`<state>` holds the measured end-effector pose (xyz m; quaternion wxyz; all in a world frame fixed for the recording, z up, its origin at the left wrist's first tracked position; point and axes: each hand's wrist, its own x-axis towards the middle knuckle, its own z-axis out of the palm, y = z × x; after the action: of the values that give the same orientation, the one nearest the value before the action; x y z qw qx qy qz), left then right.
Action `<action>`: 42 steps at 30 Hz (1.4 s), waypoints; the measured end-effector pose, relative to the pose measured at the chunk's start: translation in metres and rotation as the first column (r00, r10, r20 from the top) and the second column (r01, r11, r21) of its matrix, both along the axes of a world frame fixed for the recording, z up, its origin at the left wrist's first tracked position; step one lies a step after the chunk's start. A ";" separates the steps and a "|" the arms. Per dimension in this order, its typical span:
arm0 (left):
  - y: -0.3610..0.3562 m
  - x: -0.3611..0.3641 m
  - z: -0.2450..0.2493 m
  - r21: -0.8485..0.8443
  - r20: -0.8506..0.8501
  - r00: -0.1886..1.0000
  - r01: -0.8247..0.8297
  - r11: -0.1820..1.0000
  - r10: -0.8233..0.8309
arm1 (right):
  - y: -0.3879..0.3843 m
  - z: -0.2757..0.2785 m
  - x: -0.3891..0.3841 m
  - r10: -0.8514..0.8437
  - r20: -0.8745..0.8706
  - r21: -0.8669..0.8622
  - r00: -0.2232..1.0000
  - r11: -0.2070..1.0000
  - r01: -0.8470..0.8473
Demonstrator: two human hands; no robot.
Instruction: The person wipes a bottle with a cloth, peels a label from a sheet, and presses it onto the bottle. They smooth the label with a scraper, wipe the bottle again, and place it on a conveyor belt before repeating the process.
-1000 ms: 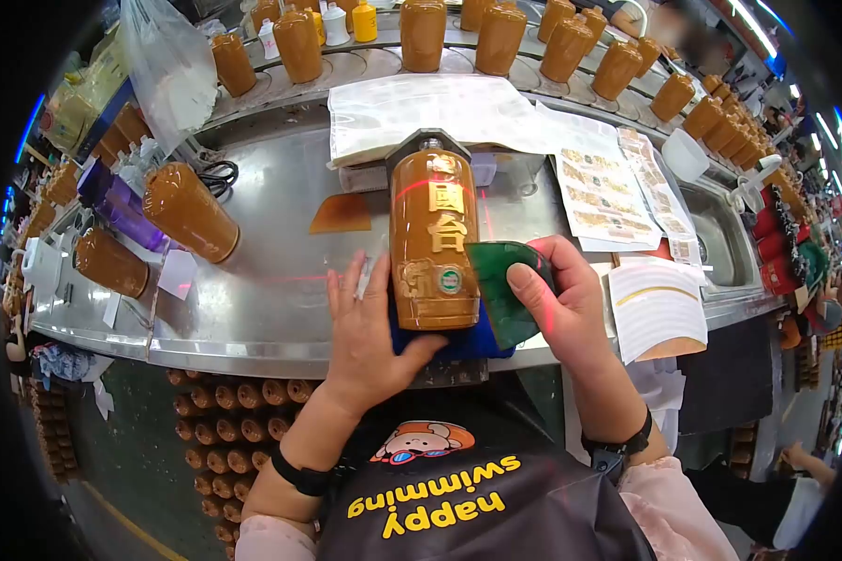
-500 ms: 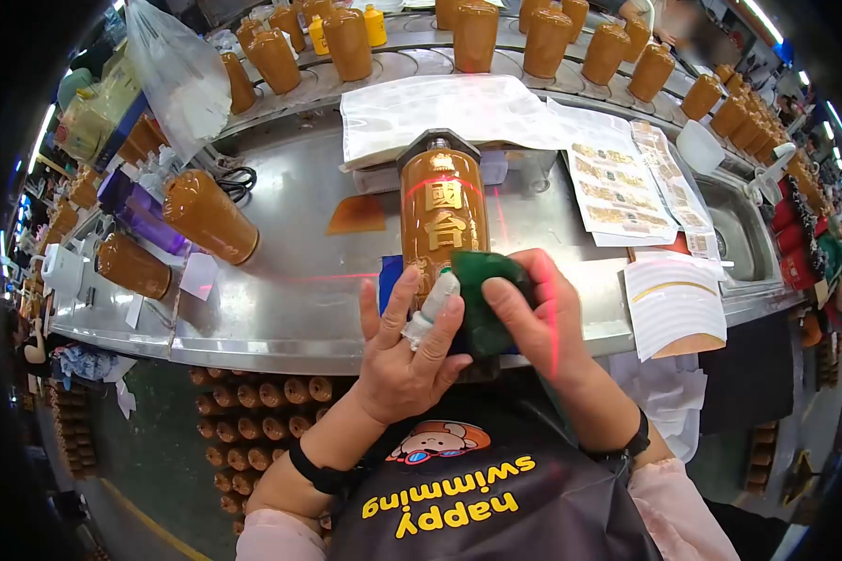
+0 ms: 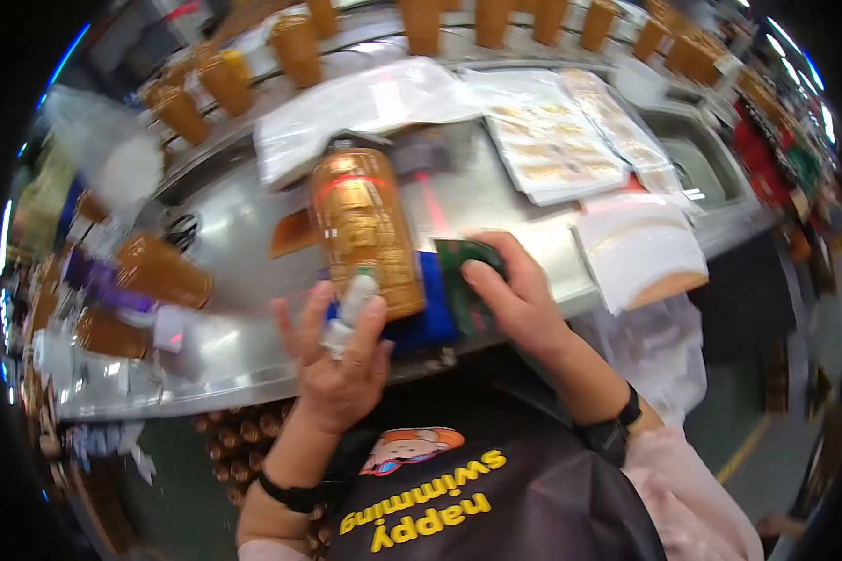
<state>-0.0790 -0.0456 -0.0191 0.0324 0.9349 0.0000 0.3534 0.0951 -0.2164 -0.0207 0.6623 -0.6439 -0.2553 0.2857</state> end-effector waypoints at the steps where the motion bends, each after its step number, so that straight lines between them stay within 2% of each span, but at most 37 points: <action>1: 0.001 0.007 0.006 0.096 0.003 1.000 0.021 0.995 -0.022 | -0.004 -0.003 0.004 -0.074 0.371 0.035 0.925 0.997 0.066; 2: 0.000 0.014 0.009 0.136 0.000 0.999 0.046 0.990 -0.046 | -0.015 0.006 0.009 -0.040 0.416 -0.035 0.908 0.998 0.060; 3: 0.000 0.021 0.010 0.180 0.002 0.998 0.063 0.982 -0.065 | -0.026 0.013 0.014 -0.044 0.518 0.009 0.854 0.999 0.047; 5: 0.000 0.027 0.014 0.260 0.007 0.996 0.087 0.962 -0.092 | -0.055 0.007 0.034 -0.116 0.738 0.055 0.665 0.992 0.111; 7: 0.001 0.026 0.009 0.157 0.004 0.996 0.086 0.984 -0.088 | -0.096 0.008 0.057 -0.106 0.920 -0.067 0.376 0.905 0.421; 8: -0.007 0.030 0.011 0.159 0.017 0.994 0.105 0.982 -0.110 | -0.120 -0.005 0.079 -0.038 0.944 -0.151 0.329 0.834 0.530; 10: -0.002 0.024 -0.001 0.060 0.050 0.995 0.081 0.995 -0.084 | -0.149 -0.025 0.102 0.105 0.954 -0.278 0.281 0.659 0.699; 12: -0.003 0.022 -0.004 -0.006 0.070 0.997 0.038 0.999 -0.037 | -0.157 -0.030 0.107 0.236 0.933 -0.355 0.272 0.476 0.805; 15: -0.007 0.019 -0.004 -0.142 0.080 0.994 -0.064 0.988 0.076 | -0.157 -0.029 0.114 0.294 0.903 -0.427 0.314 0.519 0.740; 18: -0.002 0.016 -0.019 -0.292 0.104 0.987 -0.090 0.952 0.125 | -0.164 -0.035 0.126 0.250 0.898 -0.420 0.363 0.731 0.537; 20: 0.000 0.012 -0.026 -0.379 0.093 0.986 -0.095 0.920 0.140 | -0.163 -0.035 0.135 0.130 0.919 -0.327 0.372 0.781 0.533; 21: 0.003 0.011 -0.024 -0.326 0.066 0.987 -0.115 0.938 0.144 | -0.160 -0.030 0.135 0.070 0.922 -0.280 0.380 0.800 0.531; 22: 0.005 0.009 -0.020 -0.272 0.039 0.988 -0.132 0.953 0.148 | -0.158 -0.025 0.134 0.065 0.896 -0.315 0.440 0.791 0.525; 26: 0.008 0.006 0.005 0.045 -0.037 0.982 -0.184 0.982 0.185 | -0.149 -0.011 0.127 0.290 0.762 -0.532 0.579 0.790 0.304; 29: 0.008 0.012 0.008 0.120 -0.018 0.988 -0.147 0.982 0.151 | -0.143 -0.009 0.135 0.336 0.791 -0.517 0.511 0.815 0.263; 33: 0.007 0.015 -0.003 0.019 0.045 0.996 -0.078 0.997 0.077 | -0.127 -0.002 0.146 0.421 0.708 -0.648 0.567 0.706 0.285; 34: 0.005 0.015 -0.003 0.010 0.047 0.996 -0.079 0.997 0.078 | -0.126 -0.009 0.154 0.380 0.736 -0.608 0.560 0.734 0.301; 37: 0.004 0.014 -0.005 -0.024 0.036 0.994 -0.100 0.995 0.101 | -0.119 -0.006 0.170 0.424 0.740 -0.623 0.522 0.725 0.295; 38: 0.004 0.014 -0.007 -0.053 0.039 0.993 -0.110 0.992 0.112 | -0.117 -0.006 0.171 0.379 0.726 -0.602 0.574 0.754 0.263; 42: 0.004 0.012 -0.015 -0.193 0.028 0.990 -0.134 0.972 0.142 | -0.120 -0.015 0.184 0.332 0.773 -0.523 0.540 0.816 0.247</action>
<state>-0.0670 -0.0416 -0.0341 0.0971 0.9176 0.0979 0.3727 0.2795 -0.3368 -0.0361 0.2212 -0.8610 -0.4576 0.0214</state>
